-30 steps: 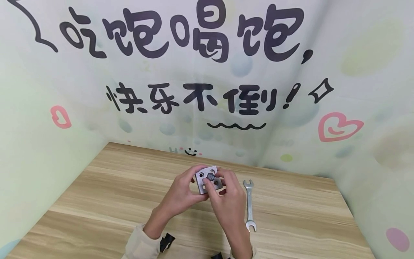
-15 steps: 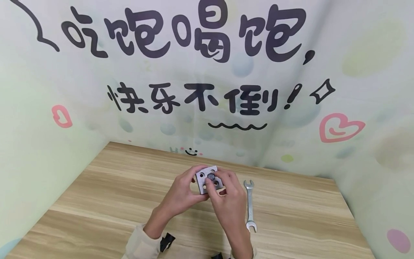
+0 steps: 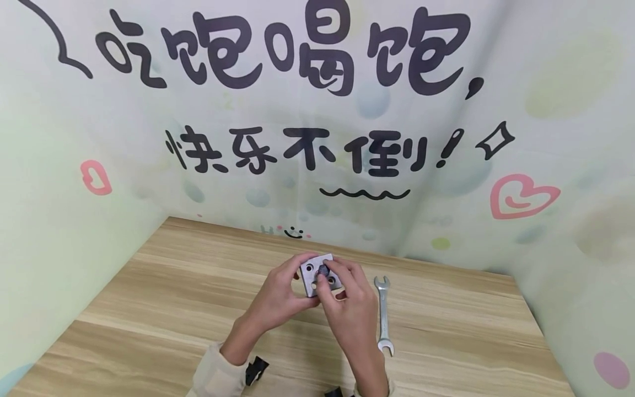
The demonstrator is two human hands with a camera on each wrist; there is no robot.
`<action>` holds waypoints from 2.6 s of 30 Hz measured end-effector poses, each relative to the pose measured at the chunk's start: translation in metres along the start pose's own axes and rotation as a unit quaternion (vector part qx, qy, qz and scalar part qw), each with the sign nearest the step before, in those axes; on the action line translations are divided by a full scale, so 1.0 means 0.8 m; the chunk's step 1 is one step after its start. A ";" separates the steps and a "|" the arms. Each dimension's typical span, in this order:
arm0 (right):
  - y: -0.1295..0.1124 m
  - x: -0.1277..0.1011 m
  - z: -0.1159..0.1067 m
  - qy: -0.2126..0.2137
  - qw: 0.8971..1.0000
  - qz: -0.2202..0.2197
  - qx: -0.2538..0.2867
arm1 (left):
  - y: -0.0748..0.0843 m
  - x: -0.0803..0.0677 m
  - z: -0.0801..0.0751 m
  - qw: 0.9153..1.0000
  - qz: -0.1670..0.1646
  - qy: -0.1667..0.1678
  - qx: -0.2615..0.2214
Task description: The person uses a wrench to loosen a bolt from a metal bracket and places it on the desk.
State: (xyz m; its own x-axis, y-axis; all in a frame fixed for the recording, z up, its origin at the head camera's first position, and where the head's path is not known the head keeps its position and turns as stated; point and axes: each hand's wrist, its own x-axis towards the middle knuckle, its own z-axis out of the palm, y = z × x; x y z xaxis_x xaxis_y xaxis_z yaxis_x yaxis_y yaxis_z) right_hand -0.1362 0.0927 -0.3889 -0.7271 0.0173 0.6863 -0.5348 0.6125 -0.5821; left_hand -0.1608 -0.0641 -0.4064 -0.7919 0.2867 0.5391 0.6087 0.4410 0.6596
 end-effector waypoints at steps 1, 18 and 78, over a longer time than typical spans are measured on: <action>0.000 0.000 0.000 -0.001 1.000 0.001 0.001 | 0.000 0.000 0.000 1.000 -0.001 -0.001 0.000; 0.001 0.000 0.003 0.035 0.999 -0.003 0.001 | 0.002 0.000 0.002 1.000 -0.002 -0.003 0.002; -0.003 0.000 0.002 0.037 0.999 -0.025 -0.022 | 0.000 0.000 0.002 1.000 0.012 0.008 -0.011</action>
State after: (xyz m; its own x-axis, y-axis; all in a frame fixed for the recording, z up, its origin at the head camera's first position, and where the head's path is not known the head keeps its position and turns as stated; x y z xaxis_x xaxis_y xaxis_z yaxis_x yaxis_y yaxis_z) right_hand -0.1352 0.0902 -0.3884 -0.6655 0.0429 0.7452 -0.5488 0.6485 -0.5275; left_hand -0.1608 -0.0627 -0.4067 -0.7768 0.2828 0.5626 0.6279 0.4160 0.6578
